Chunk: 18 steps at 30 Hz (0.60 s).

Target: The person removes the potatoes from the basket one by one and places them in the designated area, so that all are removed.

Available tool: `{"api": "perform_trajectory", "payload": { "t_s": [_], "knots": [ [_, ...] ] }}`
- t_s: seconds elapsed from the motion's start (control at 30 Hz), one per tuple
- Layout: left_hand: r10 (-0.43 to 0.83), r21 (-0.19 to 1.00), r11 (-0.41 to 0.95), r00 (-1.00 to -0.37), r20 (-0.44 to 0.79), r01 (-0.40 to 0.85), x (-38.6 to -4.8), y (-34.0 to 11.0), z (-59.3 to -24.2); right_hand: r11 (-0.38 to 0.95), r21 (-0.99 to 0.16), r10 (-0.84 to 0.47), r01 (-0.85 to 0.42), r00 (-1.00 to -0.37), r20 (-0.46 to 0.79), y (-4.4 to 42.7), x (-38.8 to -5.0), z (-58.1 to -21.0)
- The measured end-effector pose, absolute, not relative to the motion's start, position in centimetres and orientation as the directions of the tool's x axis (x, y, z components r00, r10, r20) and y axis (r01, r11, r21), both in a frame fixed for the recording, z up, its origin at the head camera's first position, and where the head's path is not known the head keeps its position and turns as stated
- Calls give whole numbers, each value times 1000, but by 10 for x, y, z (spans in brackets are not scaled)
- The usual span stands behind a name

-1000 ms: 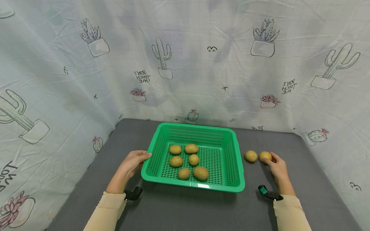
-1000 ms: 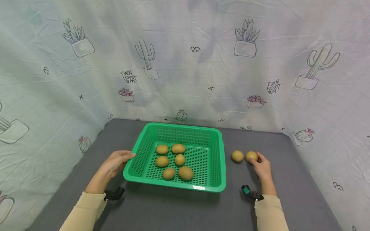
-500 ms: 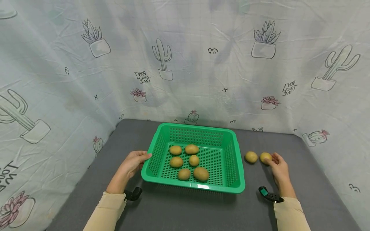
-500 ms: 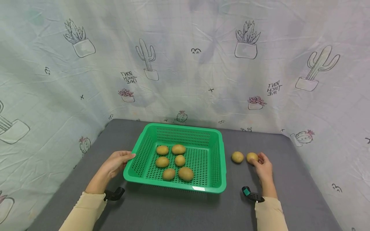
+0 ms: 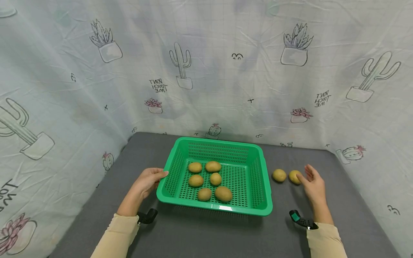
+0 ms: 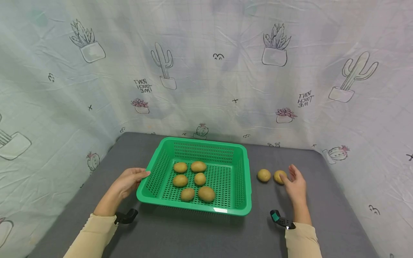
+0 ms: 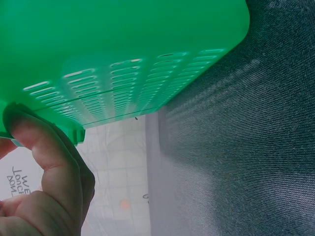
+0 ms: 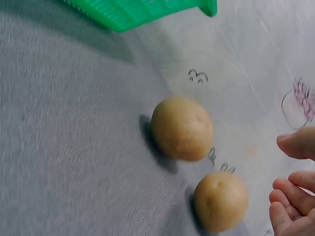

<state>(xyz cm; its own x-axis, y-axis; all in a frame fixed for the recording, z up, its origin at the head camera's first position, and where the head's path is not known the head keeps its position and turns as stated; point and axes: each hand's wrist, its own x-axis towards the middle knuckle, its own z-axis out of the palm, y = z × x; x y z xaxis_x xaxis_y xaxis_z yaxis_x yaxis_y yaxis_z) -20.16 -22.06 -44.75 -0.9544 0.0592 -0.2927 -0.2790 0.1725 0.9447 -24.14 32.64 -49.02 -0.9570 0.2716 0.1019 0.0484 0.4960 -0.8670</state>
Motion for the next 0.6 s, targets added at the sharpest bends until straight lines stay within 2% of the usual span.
{"api": "perform_trajectory", "payload": {
  "t_s": [0.33,0.6],
  "knots": [
    [54,943,166,-952,-300,-288,-201,-220,-445,542,-834,132,-106,-969,209,305,-234,-458],
    [51,945,149,-952,-301,-291,-199,-219,-445,478,-832,19,-281,-944,330,281,-228,-434]
  ]
}}
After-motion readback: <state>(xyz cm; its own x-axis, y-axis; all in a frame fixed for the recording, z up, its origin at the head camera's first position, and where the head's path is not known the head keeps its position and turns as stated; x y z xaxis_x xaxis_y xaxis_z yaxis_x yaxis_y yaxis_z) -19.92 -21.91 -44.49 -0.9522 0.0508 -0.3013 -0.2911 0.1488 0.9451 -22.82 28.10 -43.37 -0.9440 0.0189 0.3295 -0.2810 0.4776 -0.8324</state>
